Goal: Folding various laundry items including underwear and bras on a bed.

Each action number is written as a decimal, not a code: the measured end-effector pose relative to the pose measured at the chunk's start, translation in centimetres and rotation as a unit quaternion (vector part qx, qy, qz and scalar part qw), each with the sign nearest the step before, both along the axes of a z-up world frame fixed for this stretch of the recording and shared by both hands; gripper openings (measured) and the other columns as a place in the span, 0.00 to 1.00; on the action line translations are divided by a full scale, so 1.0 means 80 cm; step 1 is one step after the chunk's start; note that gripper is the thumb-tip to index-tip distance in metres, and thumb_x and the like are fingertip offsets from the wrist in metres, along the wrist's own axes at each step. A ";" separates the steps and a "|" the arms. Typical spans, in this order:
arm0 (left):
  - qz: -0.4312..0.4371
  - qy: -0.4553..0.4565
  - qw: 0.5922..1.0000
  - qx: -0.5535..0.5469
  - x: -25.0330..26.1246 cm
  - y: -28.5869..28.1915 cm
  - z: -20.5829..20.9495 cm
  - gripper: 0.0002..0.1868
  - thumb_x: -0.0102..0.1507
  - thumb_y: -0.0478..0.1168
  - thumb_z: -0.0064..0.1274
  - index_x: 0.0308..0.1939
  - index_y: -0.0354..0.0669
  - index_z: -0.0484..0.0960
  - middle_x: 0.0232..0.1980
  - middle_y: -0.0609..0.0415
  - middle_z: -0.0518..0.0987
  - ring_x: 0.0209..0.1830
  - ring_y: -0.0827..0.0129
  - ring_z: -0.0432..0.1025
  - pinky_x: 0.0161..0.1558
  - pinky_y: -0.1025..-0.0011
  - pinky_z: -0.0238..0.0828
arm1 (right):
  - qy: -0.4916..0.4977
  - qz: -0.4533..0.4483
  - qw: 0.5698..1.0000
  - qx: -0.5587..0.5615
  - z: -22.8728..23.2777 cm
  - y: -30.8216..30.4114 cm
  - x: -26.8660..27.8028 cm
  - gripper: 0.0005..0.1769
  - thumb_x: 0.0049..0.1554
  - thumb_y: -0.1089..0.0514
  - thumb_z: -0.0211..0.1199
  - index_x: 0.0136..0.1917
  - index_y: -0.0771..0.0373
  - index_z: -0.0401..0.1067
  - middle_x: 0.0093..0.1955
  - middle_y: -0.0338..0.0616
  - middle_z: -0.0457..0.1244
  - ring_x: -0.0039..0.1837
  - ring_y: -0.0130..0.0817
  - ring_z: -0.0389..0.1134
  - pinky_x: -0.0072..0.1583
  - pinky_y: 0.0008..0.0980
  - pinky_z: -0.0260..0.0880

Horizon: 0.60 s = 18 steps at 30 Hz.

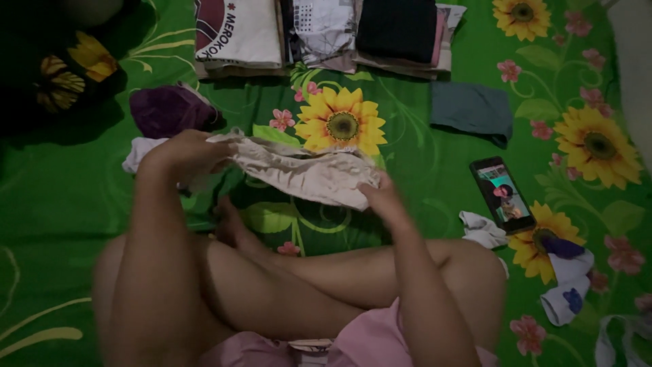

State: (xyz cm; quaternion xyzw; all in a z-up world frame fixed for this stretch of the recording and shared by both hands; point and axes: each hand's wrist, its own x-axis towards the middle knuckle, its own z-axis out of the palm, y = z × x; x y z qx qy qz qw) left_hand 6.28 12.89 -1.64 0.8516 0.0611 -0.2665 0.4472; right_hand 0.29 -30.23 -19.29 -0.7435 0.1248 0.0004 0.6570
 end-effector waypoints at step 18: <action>-0.026 0.119 0.934 -0.337 -0.056 -0.347 -0.113 0.16 0.56 0.41 0.59 0.42 0.32 0.81 0.36 0.41 0.78 0.30 0.55 0.76 0.30 0.54 0.78 | -0.061 0.091 0.987 -0.114 -0.061 -0.022 0.002 0.36 0.51 0.63 0.68 0.70 0.62 0.61 0.64 0.50 0.66 0.63 0.39 0.68 0.62 0.38 0.70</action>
